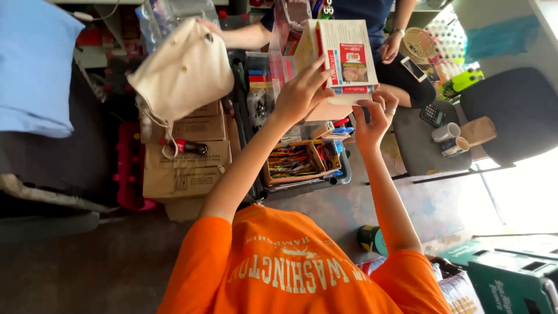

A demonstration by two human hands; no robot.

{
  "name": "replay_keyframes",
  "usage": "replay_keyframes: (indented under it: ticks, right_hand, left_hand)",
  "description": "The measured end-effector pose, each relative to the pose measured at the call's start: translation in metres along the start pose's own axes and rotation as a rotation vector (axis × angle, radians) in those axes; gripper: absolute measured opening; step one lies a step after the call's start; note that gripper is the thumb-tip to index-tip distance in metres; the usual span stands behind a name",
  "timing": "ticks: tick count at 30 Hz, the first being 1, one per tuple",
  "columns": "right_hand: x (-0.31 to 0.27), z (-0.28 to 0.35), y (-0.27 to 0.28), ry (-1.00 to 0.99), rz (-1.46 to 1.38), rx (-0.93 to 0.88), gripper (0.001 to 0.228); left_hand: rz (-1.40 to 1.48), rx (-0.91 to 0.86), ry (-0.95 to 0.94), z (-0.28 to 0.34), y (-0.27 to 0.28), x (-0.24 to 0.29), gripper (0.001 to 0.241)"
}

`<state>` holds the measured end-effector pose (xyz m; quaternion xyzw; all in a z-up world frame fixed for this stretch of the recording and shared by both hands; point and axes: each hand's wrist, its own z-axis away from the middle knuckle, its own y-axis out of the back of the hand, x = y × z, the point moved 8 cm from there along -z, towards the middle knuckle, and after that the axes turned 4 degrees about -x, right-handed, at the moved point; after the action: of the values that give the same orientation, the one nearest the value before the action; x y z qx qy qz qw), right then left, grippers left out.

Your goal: Applying small white adhesive labels to a cardboard box by hand.

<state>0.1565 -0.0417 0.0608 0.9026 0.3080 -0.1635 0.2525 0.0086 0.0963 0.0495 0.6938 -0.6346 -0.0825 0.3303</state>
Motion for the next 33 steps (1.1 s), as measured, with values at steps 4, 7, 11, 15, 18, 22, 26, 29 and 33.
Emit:
replay_keyframes:
  ticks: [4, 7, 11, 15, 18, 22, 26, 29, 33]
  right_hand:
    - [-0.019, -0.009, 0.0, 0.055, 0.131, 0.023, 0.003]
    - [-0.018, -0.013, 0.0, 0.014, -0.003, 0.01, 0.003]
    - [-0.011, -0.024, 0.006, -0.008, -0.1, -0.061, 0.014]
    - [-0.009, -0.034, 0.006, -0.039, -0.154, -0.181, 0.027]
    - [-0.017, -0.032, 0.007, -0.056, -0.147, -0.091, 0.015]
    - [-0.033, -0.034, 0.007, -0.044, 0.028, -0.066, 0.012]
    - [-0.01, -0.034, 0.008, -0.187, 0.03, -0.05, 0.021]
    - [0.005, -0.035, 0.009, -0.239, -0.062, -0.042, 0.031]
    - [0.027, -0.03, 0.007, -0.258, -0.182, 0.01, 0.033]
  left_hand:
    - [-0.026, 0.001, -0.001, -0.006, 0.004, 0.007, 0.042]
    - [-0.094, -0.002, -0.04, -0.015, 0.007, 0.012, 0.04]
    - [-0.036, -0.091, 0.008, -0.026, -0.002, 0.007, 0.056]
    - [0.04, -0.135, 0.046, -0.034, 0.001, 0.007, 0.051]
    - [0.004, -0.076, 0.039, -0.029, -0.008, 0.0, 0.049]
    - [0.004, -0.051, 0.063, -0.024, -0.013, -0.01, 0.051]
    - [-0.014, -0.038, 0.032, -0.019, -0.013, -0.012, 0.042]
    - [0.046, 0.001, 0.015, -0.02, -0.002, -0.005, 0.033]
    - [0.096, 0.169, 0.057, -0.01, -0.006, -0.017, 0.015]
